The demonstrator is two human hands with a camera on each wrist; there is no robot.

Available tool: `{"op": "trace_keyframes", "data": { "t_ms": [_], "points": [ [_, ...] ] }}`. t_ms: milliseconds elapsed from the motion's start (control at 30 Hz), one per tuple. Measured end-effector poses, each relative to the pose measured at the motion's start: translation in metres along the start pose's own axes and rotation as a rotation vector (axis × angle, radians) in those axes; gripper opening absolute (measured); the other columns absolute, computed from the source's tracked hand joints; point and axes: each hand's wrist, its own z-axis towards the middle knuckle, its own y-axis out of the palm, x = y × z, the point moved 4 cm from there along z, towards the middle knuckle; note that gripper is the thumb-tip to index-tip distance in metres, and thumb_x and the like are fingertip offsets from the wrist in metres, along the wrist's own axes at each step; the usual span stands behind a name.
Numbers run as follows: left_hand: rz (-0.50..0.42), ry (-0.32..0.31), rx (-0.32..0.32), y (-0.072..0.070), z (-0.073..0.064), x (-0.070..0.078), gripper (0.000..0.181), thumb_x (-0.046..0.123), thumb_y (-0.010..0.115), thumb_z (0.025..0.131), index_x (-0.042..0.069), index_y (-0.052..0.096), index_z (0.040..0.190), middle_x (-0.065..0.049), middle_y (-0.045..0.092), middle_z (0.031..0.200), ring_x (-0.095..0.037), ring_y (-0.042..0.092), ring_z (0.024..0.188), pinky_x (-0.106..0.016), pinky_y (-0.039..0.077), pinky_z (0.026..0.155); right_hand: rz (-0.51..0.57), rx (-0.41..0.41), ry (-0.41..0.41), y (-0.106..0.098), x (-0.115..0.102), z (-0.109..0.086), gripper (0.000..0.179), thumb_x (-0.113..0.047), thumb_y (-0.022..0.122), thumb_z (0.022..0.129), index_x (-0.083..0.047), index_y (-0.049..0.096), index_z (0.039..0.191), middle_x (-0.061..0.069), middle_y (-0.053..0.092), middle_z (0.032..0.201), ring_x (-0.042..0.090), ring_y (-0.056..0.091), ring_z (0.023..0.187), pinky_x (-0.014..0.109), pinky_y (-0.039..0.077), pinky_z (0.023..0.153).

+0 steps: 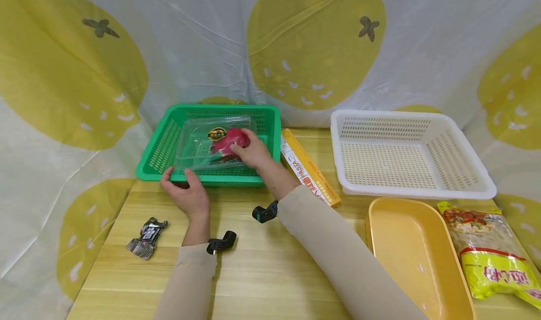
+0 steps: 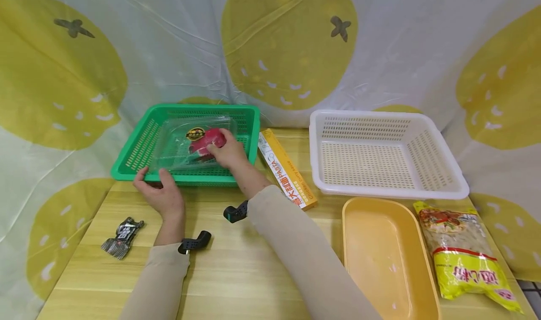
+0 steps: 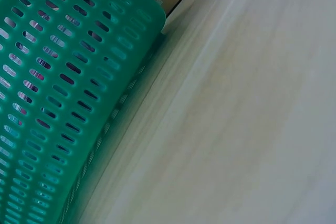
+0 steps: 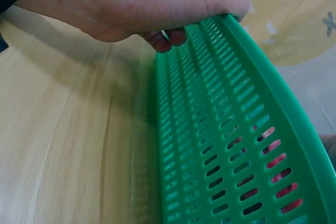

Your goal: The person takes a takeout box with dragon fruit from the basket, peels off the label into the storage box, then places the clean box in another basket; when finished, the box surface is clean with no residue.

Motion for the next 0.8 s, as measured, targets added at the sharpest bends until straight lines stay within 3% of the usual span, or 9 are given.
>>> {"op": "trace_keyframes", "data": {
  "t_ms": [200, 400, 533, 667, 800],
  "points": [
    [-0.014, 0.001, -0.002, 0.0, -0.01, 0.022, 0.043, 0.015, 0.057, 0.1, -0.001, 0.044, 0.137, -0.024, 0.043, 0.139, -0.014, 0.042, 0.091, -0.025, 0.037, 0.087, -0.039, 0.011, -0.002, 0.002, -0.002, -0.002, 0.064, -0.03, 0.066, 0.1, -0.023, 0.038, 0.157, 0.016, 0.046, 0.157, 0.035, 0.045, 0.141, 0.047, 0.048, 0.111],
    [-0.029, 0.011, 0.002, 0.0, -0.012, 0.032, 0.038, 0.015, 0.055, 0.099, 0.001, 0.047, 0.134, -0.023, 0.044, 0.13, -0.012, 0.042, 0.085, -0.024, 0.037, 0.082, -0.011, 0.041, 0.035, 0.001, -0.004, -0.003, 0.06, -0.028, 0.071, 0.096, -0.024, 0.045, 0.15, 0.021, 0.044, 0.151, 0.039, 0.036, 0.14, 0.051, 0.049, 0.106],
    [-0.045, 0.013, 0.0, 0.002, -0.01, 0.028, 0.039, 0.012, 0.055, 0.099, -0.001, 0.046, 0.135, -0.018, 0.044, 0.123, -0.015, 0.043, 0.082, -0.027, 0.038, 0.081, 0.01, 0.045, 0.04, 0.0, -0.003, -0.003, 0.055, -0.026, 0.074, 0.094, -0.022, 0.048, 0.143, 0.022, 0.046, 0.147, 0.039, 0.036, 0.137, 0.051, 0.049, 0.105],
    [-0.04, 0.013, 0.006, 0.002, -0.005, 0.012, 0.041, 0.012, 0.057, 0.099, -0.002, 0.045, 0.136, -0.02, 0.044, 0.129, -0.014, 0.043, 0.085, -0.026, 0.039, 0.083, -0.002, 0.037, 0.025, -0.001, -0.001, -0.004, 0.046, -0.027, 0.074, 0.094, -0.018, 0.052, 0.134, 0.02, 0.052, 0.142, 0.038, 0.037, 0.135, 0.048, 0.049, 0.103],
    [-0.027, 0.011, 0.009, 0.001, 0.0, -0.002, 0.041, 0.017, 0.059, 0.1, 0.003, 0.047, 0.136, -0.019, 0.045, 0.133, -0.011, 0.044, 0.085, -0.025, 0.039, 0.083, 0.005, 0.021, -0.001, -0.001, -0.001, -0.004, 0.037, -0.026, 0.073, 0.095, -0.016, 0.055, 0.125, 0.015, 0.059, 0.13, 0.031, 0.049, 0.12, 0.038, 0.05, 0.093]
  ]
}}
